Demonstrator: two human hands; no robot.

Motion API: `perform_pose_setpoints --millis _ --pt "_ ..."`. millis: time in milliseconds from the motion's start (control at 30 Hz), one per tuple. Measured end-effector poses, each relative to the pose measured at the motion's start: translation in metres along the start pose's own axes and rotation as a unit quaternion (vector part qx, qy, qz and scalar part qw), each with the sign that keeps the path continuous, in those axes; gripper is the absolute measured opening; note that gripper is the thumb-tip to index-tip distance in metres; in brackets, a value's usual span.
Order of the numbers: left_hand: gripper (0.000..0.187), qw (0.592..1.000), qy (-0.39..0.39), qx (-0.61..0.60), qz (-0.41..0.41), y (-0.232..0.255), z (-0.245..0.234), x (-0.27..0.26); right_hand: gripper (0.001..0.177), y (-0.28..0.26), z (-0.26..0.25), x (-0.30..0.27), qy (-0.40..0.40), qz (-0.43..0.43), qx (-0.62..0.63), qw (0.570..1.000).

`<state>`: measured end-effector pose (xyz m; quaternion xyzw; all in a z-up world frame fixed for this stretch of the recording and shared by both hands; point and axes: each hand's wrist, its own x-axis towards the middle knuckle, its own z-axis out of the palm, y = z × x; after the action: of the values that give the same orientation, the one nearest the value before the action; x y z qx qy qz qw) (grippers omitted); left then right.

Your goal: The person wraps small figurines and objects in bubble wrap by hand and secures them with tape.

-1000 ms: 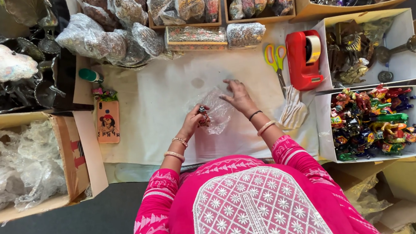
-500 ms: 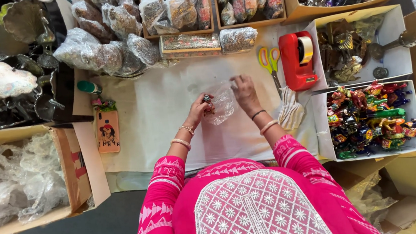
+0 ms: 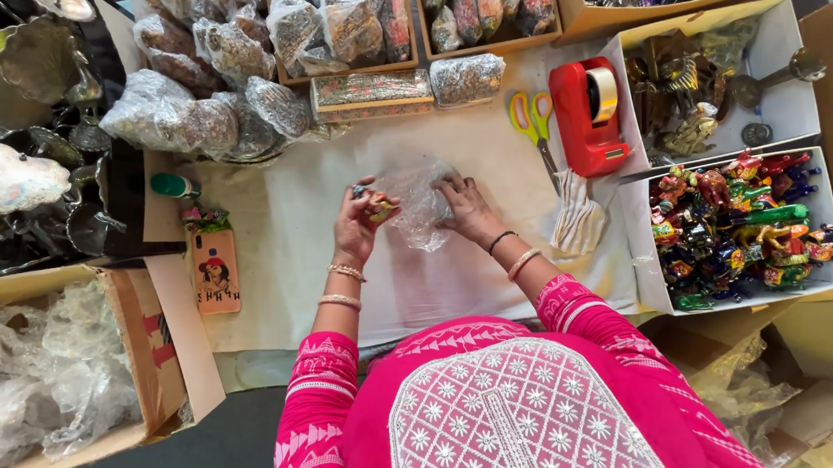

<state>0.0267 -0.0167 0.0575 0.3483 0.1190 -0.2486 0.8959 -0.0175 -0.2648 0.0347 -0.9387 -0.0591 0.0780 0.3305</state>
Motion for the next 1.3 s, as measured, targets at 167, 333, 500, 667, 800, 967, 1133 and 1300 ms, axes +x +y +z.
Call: perform_pose_setpoints --millis 167,333,500,667,800,967,1133,1300 --pt "0.042 0.995 -0.042 0.083 -0.032 -0.036 0.003 0.021 0.071 -0.005 -0.014 -0.003 0.001 0.019 0.055 0.998" --pt "0.046 0.993 -0.027 0.108 -0.047 -0.048 0.001 0.027 0.047 0.03 -0.038 -0.035 0.051 0.071 0.11 0.99" --pt "0.06 0.986 -0.066 0.147 -0.051 -0.047 0.004 0.023 0.057 0.059 -0.078 -0.112 0.207 0.139 -0.191 0.949" --pt "0.055 0.972 -0.082 0.219 -0.022 -0.057 -0.004 0.028 0.048 0.131 -0.056 -0.165 0.203 0.193 -0.158 0.947" --pt "0.048 0.962 -0.101 0.253 -0.008 -0.061 -0.002 0.028 0.015 0.125 -0.065 -0.16 0.251 0.171 -0.037 0.952" --pt "0.043 0.967 -0.09 0.235 -0.036 -0.073 0.012 0.026 0.02 0.026 -0.062 -0.088 0.292 0.136 0.22 0.921" --pt "0.038 0.989 -0.117 0.062 -0.06 -0.093 0.04 0.025 0.039 -0.062 -0.039 -0.034 0.229 -0.045 0.127 0.964" --pt "0.044 0.996 0.012 -0.049 -0.076 -0.078 0.069 0.008 0.037 -0.073 -0.032 -0.015 0.225 -0.182 -0.003 0.957"
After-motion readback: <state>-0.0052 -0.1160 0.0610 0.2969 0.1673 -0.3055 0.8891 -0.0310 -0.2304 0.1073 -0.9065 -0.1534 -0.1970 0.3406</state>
